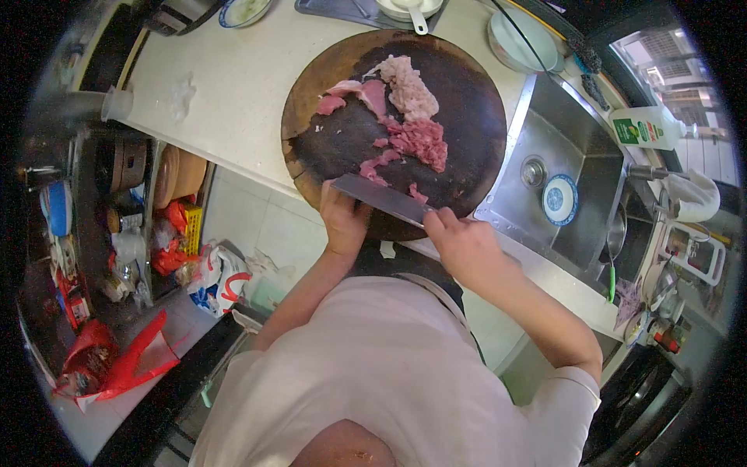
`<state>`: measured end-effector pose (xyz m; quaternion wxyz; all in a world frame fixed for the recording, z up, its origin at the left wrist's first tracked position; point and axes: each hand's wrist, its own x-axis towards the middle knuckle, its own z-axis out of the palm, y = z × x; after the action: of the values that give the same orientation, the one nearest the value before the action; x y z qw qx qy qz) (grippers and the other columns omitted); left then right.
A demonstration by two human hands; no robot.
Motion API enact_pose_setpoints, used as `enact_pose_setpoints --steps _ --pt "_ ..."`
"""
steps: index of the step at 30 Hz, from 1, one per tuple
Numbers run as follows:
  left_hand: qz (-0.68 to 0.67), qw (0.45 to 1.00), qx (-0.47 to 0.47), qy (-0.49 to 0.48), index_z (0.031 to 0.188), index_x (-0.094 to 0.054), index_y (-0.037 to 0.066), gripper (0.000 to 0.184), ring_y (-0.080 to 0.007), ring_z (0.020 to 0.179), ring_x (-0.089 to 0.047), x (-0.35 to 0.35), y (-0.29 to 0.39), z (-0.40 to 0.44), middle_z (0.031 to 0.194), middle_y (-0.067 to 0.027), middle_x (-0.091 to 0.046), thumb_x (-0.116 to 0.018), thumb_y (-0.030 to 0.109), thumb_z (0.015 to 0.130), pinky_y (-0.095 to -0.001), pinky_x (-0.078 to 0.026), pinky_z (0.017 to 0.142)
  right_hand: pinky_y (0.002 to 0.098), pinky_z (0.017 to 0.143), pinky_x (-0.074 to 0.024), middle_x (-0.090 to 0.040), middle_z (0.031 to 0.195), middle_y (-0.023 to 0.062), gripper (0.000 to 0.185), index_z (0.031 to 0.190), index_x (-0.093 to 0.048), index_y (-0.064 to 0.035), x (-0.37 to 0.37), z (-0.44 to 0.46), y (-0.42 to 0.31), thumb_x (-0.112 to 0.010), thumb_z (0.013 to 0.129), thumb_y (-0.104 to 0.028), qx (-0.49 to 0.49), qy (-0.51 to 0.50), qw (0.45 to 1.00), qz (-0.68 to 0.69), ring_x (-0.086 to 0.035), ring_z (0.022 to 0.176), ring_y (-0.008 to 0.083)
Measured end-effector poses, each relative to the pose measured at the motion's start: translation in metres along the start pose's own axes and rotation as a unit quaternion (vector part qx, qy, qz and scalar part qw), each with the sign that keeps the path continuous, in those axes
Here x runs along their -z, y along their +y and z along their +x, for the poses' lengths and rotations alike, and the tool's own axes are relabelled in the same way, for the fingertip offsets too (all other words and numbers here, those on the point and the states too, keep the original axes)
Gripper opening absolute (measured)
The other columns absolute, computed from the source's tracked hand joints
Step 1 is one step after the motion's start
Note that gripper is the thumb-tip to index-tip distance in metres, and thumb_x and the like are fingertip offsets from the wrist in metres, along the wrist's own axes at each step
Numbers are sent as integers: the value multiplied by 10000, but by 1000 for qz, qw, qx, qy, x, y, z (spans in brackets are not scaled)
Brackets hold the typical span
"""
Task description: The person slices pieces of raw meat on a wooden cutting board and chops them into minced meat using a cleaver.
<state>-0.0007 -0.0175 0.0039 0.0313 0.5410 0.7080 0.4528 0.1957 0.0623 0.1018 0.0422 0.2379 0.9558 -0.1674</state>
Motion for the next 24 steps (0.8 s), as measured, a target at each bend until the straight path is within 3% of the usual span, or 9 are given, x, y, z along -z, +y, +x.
enact_pose_setpoints --steps 2,8,13,16,19,22,24 --pt "1 1000 4 -1 970 -683 35 300 -374 877 -577 0 1 0 947 -143 -629 -727 14 674 -441 -495 753 347 501 -508 -568 865 103 251 977 -487 -57 2 0 0 -600 753 -64 -7 -20 1000 -11 -646 636 237" --pt "15 1000 -13 20 963 -688 32 282 -393 880 -586 -4 -3 -3 942 -151 -638 -728 15 684 -456 -495 781 289 477 -480 -550 816 78 254 980 -486 -62 -10 61 -21 -606 759 -98 76 69 994 -40 -617 602 200" --pt "7 1000 -7 17 963 -685 34 293 -390 886 -586 0 5 2 940 -150 -636 -737 19 675 -451 -495 787 360 487 -514 -540 789 94 241 984 -483 -47 -3 19 -7 -592 772 -84 17 16 1000 -12 -660 617 237" --pt "10 1000 -5 15 947 -680 36 289 -379 876 -585 0 5 4 938 -146 -633 -745 22 666 -437 -497 779 342 482 -505 -547 799 98 233 986 -486 -54 1 16 -4 -586 778 -83 7 9 999 -30 -654 611 234" --pt "39 998 -26 36 934 -675 39 283 -368 862 -579 -6 1 4 936 -138 -633 -747 17 662 -420 -497 761 335 483 -496 -549 800 94 229 996 -492 -59 -5 51 -10 -580 785 -78 45 34 998 -24 -649 611 235" --pt "29 998 -17 60 853 -653 46 208 -340 797 -560 -5 6 6 849 -118 -596 -738 2 668 -411 -484 701 382 515 -490 -557 826 106 226 975 -483 -52 -11 75 -13 -579 772 -30 69 72 995 5 -634 653 294" --pt "52 998 -18 43 795 -623 51 174 -321 759 -540 -3 5 2 791 -107 -551 -729 -9 670 -408 -469 663 399 531 -494 -592 832 109 255 978 -486 -60 -16 79 1 -613 758 -42 33 82 996 4 -644 692 304"
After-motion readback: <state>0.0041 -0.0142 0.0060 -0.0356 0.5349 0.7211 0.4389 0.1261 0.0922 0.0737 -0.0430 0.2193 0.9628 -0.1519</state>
